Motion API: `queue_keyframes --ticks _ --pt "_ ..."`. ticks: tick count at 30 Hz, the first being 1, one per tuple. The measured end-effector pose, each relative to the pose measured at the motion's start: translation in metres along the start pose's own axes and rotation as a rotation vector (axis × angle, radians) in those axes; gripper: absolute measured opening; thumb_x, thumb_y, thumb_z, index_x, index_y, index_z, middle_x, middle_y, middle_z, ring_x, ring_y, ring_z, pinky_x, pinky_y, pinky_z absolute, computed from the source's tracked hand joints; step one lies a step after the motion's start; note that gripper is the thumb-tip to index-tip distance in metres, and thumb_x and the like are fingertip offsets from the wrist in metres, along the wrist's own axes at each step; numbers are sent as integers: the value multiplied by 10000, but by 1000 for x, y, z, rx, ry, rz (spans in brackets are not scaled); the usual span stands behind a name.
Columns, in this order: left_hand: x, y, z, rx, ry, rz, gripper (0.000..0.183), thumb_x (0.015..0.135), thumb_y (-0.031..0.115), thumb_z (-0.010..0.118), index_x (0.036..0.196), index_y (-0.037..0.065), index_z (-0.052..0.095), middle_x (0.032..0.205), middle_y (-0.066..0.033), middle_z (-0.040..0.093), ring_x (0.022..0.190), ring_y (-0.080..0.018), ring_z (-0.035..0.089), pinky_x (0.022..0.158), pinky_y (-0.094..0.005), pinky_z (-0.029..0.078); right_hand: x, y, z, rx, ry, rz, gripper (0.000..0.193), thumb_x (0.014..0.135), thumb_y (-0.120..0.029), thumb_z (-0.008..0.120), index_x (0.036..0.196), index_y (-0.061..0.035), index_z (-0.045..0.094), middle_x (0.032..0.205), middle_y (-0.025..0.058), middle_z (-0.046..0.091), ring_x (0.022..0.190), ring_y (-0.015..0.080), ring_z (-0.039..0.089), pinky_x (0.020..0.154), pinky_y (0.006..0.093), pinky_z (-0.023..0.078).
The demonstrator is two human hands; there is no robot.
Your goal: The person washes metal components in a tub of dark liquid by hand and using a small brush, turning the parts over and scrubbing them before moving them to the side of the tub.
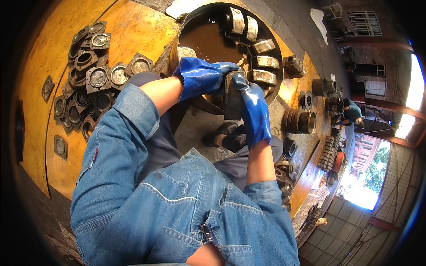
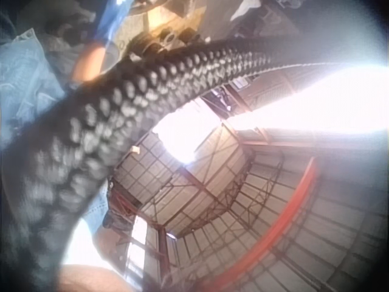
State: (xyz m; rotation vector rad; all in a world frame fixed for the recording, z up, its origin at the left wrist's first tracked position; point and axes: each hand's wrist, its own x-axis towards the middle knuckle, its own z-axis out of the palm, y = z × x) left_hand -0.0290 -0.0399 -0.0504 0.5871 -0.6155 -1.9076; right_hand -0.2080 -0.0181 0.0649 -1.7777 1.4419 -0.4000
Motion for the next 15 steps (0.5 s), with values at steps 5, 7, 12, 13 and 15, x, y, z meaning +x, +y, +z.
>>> queue_keyframes --ticks 5,7,12,13,15 --pt "-3 2 6 -129 46 -23 225 1107 139 517 1218 62 697 1084 -57 738 977 -135 704 887 -298 588 3 0 0 -50 4 18 598 1068 -580 600 1051 10 693 881 9 587 832 145 462 731 327 407" --pt "-2 3 8 -56 46 -17 226 1108 142 512 1211 62 696 1074 -55 736 964 -132 703 878 -298 588 4 1 -3 -91 16 8 604 1064 -588 602 1044 9 693 876 9 583 828 145 457 727 330 405" --pt "5 -7 -5 -65 1 9 266 1156 231 474 1324 106 639 1137 -35 738 999 -138 730 889 -317 633 2 -5 1 -98 15 22 609 1052 -595 613 996 9 669 843 19 559 809 157 458 710 345 402" --pt "5 -7 -5 -84 -1 1 266 1157 231 473 1324 107 638 1136 -36 738 1000 -139 730 890 -316 633 2 -7 1 -91 15 34 620 1040 -597 627 991 20 656 833 40 561 806 171 477 712 355 415" --pt "2 -4 0 -70 6 2 246 1137 202 490 1277 93 661 1106 -42 737 974 -135 716 874 -306 614 2 -5 0 -56 14 34 634 1028 -602 642 984 30 643 822 57 558 803 183 494 714 363 426"
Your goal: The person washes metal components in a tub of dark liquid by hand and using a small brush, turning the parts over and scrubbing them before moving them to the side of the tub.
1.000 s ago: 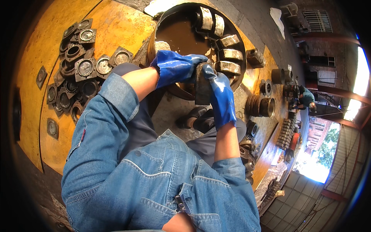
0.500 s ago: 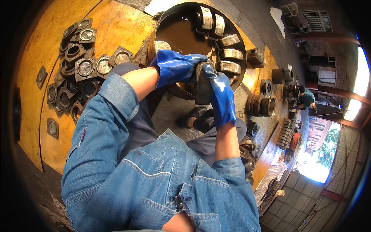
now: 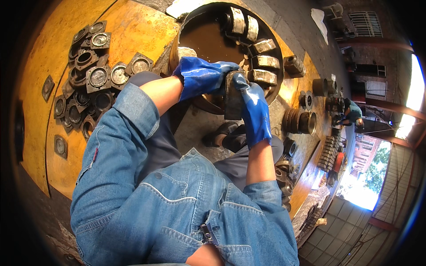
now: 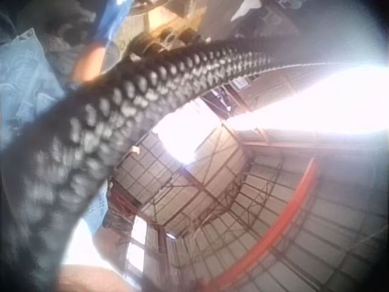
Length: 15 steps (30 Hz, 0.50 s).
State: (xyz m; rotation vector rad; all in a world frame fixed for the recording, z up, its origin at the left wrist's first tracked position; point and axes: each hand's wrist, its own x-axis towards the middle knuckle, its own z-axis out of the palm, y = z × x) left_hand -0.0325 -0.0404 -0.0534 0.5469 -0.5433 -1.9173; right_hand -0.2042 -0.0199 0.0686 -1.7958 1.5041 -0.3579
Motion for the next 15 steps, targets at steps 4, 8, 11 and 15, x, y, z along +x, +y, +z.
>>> queue_keyframes --ticks 4,8,11,15 --pt "-9 11 11 130 34 12 227 1101 153 521 1190 65 710 1052 -54 735 928 -130 686 848 -295 574 -1 1 -2 20 -8 6 641 1025 -610 645 982 29 643 819 47 543 801 177 488 708 357 419" --pt "-11 6 0 666 45 285 230 1096 148 530 1202 66 718 1074 -60 741 958 -146 689 865 -307 570 -1 0 -1 8 -2 12 649 1025 -617 643 981 30 645 817 41 542 797 174 489 701 356 414" --pt "-10 1 -9 947 40 448 227 1089 140 545 1207 66 723 1089 -66 746 980 -158 692 878 -316 567 4 6 1 61 -26 24 646 1026 -615 642 988 30 647 820 39 540 802 175 489 707 355 417" --pt "-9 6 3 272 31 120 209 1071 140 577 1199 73 729 1084 -69 749 974 -165 692 880 -324 562 3 7 -1 43 -27 28 617 1039 -582 633 1044 34 666 852 63 583 829 183 513 738 354 439"
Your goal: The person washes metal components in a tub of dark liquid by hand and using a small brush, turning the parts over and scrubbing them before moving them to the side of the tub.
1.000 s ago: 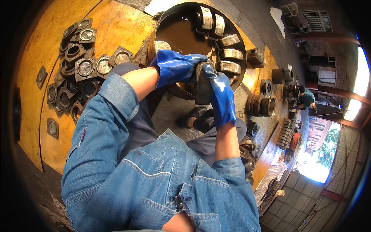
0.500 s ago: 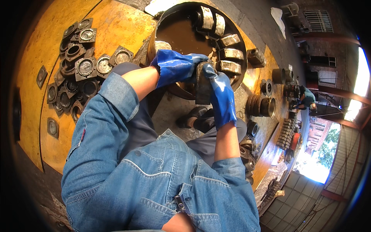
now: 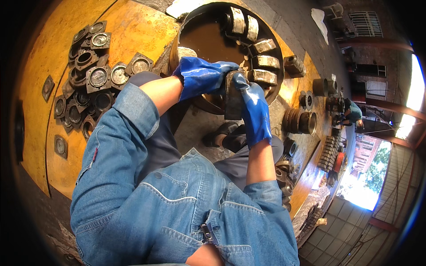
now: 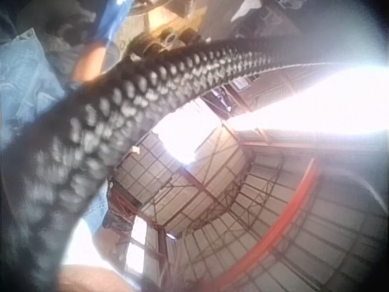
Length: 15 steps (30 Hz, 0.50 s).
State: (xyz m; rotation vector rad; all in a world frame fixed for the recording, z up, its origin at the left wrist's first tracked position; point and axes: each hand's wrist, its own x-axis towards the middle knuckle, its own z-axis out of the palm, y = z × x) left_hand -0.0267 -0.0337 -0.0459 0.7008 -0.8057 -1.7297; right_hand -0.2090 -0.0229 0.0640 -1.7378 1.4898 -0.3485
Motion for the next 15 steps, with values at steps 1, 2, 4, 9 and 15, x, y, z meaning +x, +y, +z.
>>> queue_keyframes --ticks 1,2,4,9,15 --pt "2 0 1 -66 16 -38 206 1068 146 582 1194 75 730 1077 -69 749 967 -163 691 874 -323 561 2 6 0 -9 10 -30 608 1043 -571 630 1063 35 671 864 71 598 837 186 521 747 355 445" --pt "1 0 1 -42 15 -24 205 1067 154 584 1187 76 730 1068 -68 748 959 -158 689 865 -319 559 4 10 0 3 14 -49 586 1049 -561 629 1067 22 679 872 55 599 834 173 513 742 343 437" --pt "0 1 0 92 -5 52 206 1067 175 583 1174 79 731 1048 -67 744 942 -146 684 846 -309 555 3 9 2 49 16 -72 531 1064 -543 628 1063 -18 700 885 -3 587 816 130 480 718 303 406" --pt "0 5 5 -59 43 -103 212 1067 185 566 1152 85 732 1001 -57 738 890 -125 677 785 -300 552 0 2 4 122 3 -65 488 1072 -532 633 1056 -51 713 896 -44 576 809 100 459 704 278 385" --pt "0 3 2 14 30 -44 222 1082 185 533 1138 91 726 984 -44 739 839 -129 682 745 -300 557 -2 -1 3 146 -11 -36 472 1070 -528 640 1057 -62 713 905 -45 579 820 99 466 711 281 387"
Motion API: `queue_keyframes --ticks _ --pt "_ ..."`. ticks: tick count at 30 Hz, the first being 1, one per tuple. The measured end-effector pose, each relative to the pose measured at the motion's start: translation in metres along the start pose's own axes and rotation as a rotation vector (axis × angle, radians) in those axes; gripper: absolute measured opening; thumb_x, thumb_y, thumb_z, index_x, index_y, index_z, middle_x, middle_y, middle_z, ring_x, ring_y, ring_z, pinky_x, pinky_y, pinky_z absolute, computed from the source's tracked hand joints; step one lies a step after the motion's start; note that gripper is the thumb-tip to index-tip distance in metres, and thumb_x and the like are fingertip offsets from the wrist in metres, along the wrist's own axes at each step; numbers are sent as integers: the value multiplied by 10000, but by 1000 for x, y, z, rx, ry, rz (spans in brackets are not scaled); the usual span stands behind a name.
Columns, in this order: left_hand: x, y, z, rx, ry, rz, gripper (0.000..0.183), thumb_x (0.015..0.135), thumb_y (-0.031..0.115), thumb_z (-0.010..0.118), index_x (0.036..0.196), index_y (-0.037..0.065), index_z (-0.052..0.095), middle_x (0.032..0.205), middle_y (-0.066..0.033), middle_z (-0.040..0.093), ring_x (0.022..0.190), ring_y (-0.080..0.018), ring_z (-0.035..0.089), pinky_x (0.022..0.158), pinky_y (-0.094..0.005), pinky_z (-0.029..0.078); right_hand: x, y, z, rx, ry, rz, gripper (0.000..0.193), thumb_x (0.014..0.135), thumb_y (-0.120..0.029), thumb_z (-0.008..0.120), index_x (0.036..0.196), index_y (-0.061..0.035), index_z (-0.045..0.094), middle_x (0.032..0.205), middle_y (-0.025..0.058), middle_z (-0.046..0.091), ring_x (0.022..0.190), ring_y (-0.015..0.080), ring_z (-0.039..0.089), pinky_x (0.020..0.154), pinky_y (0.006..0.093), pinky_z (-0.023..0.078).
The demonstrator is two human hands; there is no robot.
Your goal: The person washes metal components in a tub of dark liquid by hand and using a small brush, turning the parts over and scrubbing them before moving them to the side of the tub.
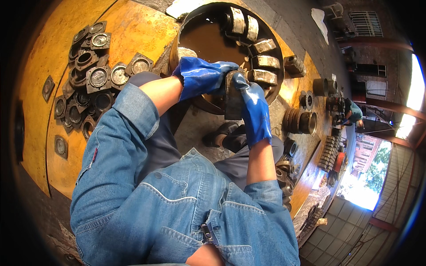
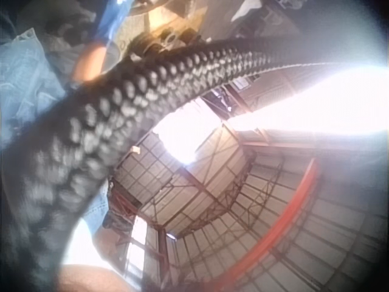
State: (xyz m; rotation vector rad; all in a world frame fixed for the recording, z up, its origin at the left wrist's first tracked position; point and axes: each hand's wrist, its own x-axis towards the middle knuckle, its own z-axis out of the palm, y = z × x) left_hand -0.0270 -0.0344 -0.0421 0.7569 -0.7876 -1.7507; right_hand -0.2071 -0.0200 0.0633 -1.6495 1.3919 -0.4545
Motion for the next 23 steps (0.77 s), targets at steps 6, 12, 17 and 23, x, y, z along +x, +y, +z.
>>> queue_keyframes --ticks 6,12,17,23 --pt "6 -5 1 -176 11 -76 213 1087 170 537 1154 91 723 1008 -41 742 877 -119 695 769 -284 566 4 2 -4 -124 -7 10 550 1061 -523 629 1109 21 688 911 94 655 855 191 568 766 350 471" --pt "4 -5 -6 119 -36 61 199 1048 118 595 1187 79 731 1069 -59 759 974 -153 713 867 -304 568 7 11 -2 -62 4 -43 553 1058 -523 633 1096 27 682 909 83 632 860 180 551 764 342 464" --pt "-3 -17 -18 796 61 405 205 1020 105 645 1199 65 736 1126 -77 771 1051 -159 720 929 -297 565 7 9 1 -46 -34 31 545 1056 -521 633 1097 20 682 909 87 629 858 183 547 769 351 467" --pt "35 -42 -17 323 -100 335 223 1055 170 641 1239 79 728 1129 -115 770 1058 -200 732 979 -335 584 2 21 -12 -73 30 -27 515 1063 -498 626 1106 12 685 924 99 657 867 193 571 777 356 475"
